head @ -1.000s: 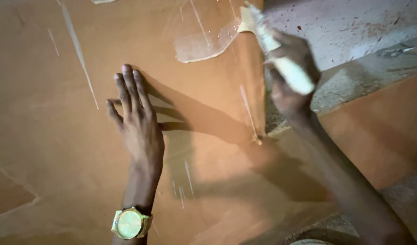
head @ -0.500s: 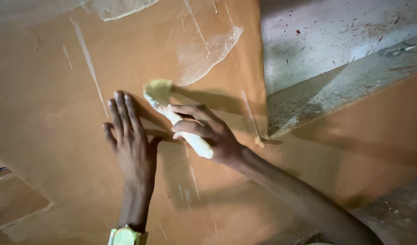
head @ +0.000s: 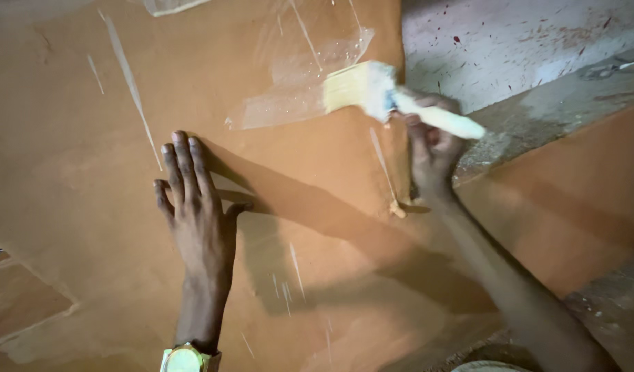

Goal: The person uses a paintbrush to apply white paint to a brown wall. They repeatedly dip the brush into a bucket of paint and spread it across the wall surface in horizontal strokes.

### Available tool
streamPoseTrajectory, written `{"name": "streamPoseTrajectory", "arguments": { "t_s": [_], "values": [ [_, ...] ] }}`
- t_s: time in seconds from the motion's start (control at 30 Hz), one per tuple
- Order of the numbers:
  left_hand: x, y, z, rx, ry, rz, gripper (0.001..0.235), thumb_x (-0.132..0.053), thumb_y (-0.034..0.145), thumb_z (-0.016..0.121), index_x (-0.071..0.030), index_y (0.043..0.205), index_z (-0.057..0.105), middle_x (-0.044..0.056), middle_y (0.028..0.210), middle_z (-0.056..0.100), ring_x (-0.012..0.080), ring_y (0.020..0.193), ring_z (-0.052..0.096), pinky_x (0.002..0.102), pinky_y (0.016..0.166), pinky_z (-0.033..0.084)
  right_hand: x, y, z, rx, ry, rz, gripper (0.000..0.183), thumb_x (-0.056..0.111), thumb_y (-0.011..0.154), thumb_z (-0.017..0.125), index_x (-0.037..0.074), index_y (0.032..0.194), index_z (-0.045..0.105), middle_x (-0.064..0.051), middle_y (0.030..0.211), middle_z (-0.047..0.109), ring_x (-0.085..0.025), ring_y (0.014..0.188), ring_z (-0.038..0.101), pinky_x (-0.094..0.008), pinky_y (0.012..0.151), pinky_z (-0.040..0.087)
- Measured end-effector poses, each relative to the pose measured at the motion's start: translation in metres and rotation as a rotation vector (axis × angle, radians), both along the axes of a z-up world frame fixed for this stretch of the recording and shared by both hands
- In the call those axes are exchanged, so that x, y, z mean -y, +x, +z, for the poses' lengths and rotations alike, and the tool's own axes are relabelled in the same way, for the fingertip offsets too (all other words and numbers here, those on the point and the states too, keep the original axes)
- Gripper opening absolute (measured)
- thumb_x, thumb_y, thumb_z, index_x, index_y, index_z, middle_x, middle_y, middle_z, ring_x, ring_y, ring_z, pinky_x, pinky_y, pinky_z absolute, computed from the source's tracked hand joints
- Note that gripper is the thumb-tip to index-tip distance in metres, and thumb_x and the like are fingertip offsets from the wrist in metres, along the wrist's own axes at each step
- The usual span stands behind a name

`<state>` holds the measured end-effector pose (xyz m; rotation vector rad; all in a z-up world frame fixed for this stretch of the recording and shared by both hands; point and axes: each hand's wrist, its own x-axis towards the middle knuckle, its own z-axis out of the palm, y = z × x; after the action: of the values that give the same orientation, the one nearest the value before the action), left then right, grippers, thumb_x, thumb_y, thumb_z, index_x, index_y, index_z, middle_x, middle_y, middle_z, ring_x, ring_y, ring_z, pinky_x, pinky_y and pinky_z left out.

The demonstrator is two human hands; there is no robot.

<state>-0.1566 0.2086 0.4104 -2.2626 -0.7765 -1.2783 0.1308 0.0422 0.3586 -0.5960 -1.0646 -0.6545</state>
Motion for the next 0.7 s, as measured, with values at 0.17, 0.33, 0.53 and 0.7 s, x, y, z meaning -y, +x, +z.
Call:
{"name": "streamPoseTrajectory", "arguments": {
  "t_s": [0.17, 0.33, 0.53, 0.7],
  "values": [
    [0.003, -0.002, 0.0, -0.009, 0.013, -0.005, 0.125, -0.034, 0.063, 0.091, -0.003, 0.163, 0.022, 0.014, 0.171, 0.017, 0.0306, 0.158, 0.02, 0.055, 0.122, 0.027, 0.025, 0.003, 0.002, 0.129, 0.056, -0.273, 0.022, 0.012, 0.114, 0.065, 0.002, 0.127, 0.051, -0.016, 0.143, 0.059, -0.023, 0.13, 0.061, -0.034, 0.107, 0.057],
    [0.003, -0.003, -0.001, -0.004, 0.03, -0.034, 0.123, -0.032, 0.066, 0.09, -0.002, 0.163, 0.021, 0.015, 0.172, 0.016, 0.0315, 0.158, 0.018, 0.056, 0.122, 0.026, -0.009, -0.028, 0.001, 0.237, -0.069, -0.657, 0.021, 0.001, 0.096, 0.076, 0.012, 0.108, 0.063, -0.018, 0.138, 0.053, -0.029, 0.126, 0.06, -0.039, 0.098, 0.064],
    [-0.001, -0.008, 0.0, -0.029, -0.014, -0.072, 0.12, -0.024, 0.066, 0.089, -0.003, 0.162, 0.021, 0.013, 0.171, 0.017, 0.0311, 0.157, 0.018, 0.055, 0.12, 0.027, -0.045, -0.095, -0.012, 0.509, -0.175, -0.485, 0.036, 0.001, 0.091, 0.081, 0.012, 0.119, 0.062, -0.014, 0.144, 0.053, -0.031, 0.127, 0.061, -0.039, 0.09, 0.064],
    [-0.007, -0.019, 0.001, -0.098, 0.097, 0.029, 0.109, -0.007, 0.077, 0.083, -0.008, 0.167, 0.022, 0.009, 0.175, 0.018, 0.0271, 0.161, 0.02, 0.05, 0.121, 0.031, -0.057, -0.135, -0.02, 0.483, -0.211, -0.157, 0.032, -0.001, 0.098, 0.072, 0.011, 0.124, 0.058, -0.018, 0.149, 0.049, -0.03, 0.129, 0.061, -0.037, 0.094, 0.066]
  ]
}}
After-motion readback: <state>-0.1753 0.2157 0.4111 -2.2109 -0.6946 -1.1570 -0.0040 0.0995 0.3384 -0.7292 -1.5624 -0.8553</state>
